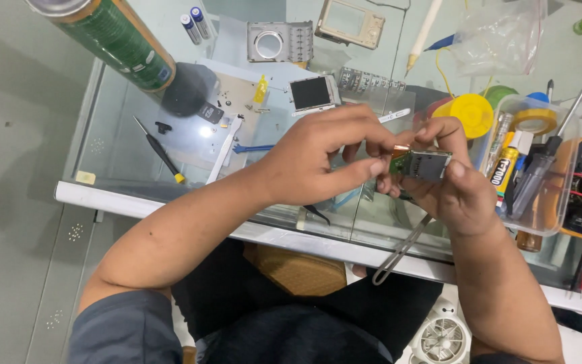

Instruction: Reconnecting ribbon cables to a circuit board using tweezers and a plastic pry tool on a repair bench.

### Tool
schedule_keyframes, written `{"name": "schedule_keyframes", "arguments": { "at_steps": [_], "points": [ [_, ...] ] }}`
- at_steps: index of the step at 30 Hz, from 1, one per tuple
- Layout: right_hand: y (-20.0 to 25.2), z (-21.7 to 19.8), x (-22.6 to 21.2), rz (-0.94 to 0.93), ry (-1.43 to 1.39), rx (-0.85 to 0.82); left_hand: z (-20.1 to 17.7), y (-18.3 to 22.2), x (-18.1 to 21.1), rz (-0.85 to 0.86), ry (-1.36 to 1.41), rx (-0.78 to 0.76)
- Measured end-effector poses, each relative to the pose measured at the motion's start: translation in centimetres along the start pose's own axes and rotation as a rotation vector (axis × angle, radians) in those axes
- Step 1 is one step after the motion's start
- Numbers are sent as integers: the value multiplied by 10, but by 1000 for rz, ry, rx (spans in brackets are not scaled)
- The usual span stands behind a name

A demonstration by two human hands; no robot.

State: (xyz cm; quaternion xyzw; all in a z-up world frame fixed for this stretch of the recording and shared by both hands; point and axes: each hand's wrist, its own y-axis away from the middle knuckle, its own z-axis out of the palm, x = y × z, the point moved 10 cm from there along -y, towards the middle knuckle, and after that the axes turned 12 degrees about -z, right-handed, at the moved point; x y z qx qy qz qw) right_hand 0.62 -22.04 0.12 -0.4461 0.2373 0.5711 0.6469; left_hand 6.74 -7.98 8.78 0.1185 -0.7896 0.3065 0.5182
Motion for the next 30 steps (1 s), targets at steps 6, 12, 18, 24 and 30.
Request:
{"name": "schedule_keyframes", "arguments": {
  "at_steps": [6, 12, 18, 24, 30],
  "points": [
    [3, -1, 13, 80, -4, -18, 2, -1, -21, -196, 198, -13],
    [-16, 19, -11, -48, 1018, -201, -17, 5, -55, -472, 91, 104],
    [-25, 45, -21, -216, 1670, -402, -21, 8, -74, -628, 18, 128],
    [-17, 43, -27, -386, 1778, -426, -17, 6, -68, -589, 8, 80],
    [-16, 44, -25, -395, 1762, -443, -19, 3, -66, -543, -46, 84]
  ]
}}
